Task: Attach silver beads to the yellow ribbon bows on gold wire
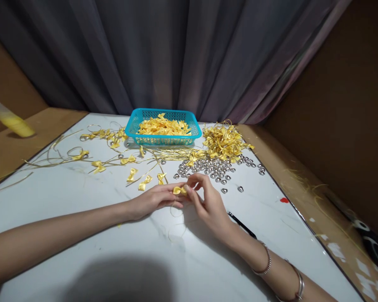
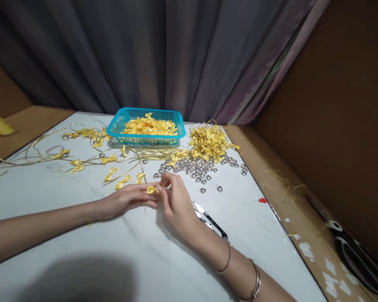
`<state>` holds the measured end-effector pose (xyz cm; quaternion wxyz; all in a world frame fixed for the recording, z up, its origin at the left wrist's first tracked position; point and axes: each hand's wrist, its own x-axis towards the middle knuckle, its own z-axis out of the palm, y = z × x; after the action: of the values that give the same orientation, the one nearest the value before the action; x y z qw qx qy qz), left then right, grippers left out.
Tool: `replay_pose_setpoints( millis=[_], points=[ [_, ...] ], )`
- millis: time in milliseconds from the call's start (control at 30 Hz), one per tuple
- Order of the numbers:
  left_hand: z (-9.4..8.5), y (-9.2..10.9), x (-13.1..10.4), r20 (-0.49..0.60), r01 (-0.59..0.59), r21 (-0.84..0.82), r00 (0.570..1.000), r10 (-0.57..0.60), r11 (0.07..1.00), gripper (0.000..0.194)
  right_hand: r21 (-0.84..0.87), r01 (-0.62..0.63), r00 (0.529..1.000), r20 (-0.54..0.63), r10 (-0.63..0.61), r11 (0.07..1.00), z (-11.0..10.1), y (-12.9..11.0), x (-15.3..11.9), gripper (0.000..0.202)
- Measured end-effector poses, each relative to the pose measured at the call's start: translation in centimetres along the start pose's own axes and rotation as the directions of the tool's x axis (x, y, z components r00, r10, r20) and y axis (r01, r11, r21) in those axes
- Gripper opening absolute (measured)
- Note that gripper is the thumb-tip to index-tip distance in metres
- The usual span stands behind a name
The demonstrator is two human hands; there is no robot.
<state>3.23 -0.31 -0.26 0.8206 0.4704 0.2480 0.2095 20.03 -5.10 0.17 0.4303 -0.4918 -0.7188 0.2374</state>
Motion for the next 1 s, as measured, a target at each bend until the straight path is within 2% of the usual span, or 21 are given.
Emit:
replay_pose_setpoints(
  millis=[100,233,400,533,633,700,833,933,1000],
  points=[
    [0.0,0.1,0.1,0.027,0.015,0.01,1.0,-0.015,1.0,0.036,-0.094,0.039,0.999,0.006,-0.039,0.995,-0.2,0.3,0.3,0.017],
    [-0.4,0.2,-0.1,0.043,0.048,0.034,0.998,-0.049,0.998,0.033,-0.109,0.08,0.988,0.144,-0.064,0.991,-0.3,0.6,0.5,0.026],
    [-0.5,0.2,-0.3,0.11,0.05,0.065,0.992,-0.057,0.997,0.028,-0.141,0.118,0.946,0.318,-0.067,0.983,-0.8,-0.1,0.6,0.033],
    [-0.4,0.3,-0.3,0.113,0.069,0.189,0.989,-0.091,0.98,0.023,-0.032,0.071,0.906,0.42,-0.051,0.997,-1.3,-0.4,0.7,0.034],
    [-0.3,0.4,-0.2,0.166,0.061,0.271,0.98,-0.109,0.961,0.022,0.17,-0.079,0.885,0.466,-0.009,0.982,-1.5,-0.3,0.8,0.029],
    [-0.4,0.5,-0.1,0.193,0.058,0.274,0.974,-0.114,0.96,0.023,0.328,-0.218,0.874,0.485,0.034,0.919,-1.6,-0.3,0.8,0.027],
    [-0.5,0.4,0.0,0.195,0.056,0.223,0.976,-0.101,0.973,0.026,0.58,-0.438,0.848,0.519,0.102,0.687,-1.4,-0.4,0.8,0.035],
    [-0.7,0.2,0.0,0.179,0.042,0.201,0.981,-0.079,0.979,0.029,0.67,-0.483,0.852,0.507,0.127,0.565,-1.3,-0.3,0.9,0.041],
    [-0.9,0.0,0.0,0.164,0.038,0.188,0.984,-0.069,0.981,0.029,0.683,-0.48,0.864,0.476,0.162,0.551,-1.2,-0.2,1.0,0.042]
  ],
)
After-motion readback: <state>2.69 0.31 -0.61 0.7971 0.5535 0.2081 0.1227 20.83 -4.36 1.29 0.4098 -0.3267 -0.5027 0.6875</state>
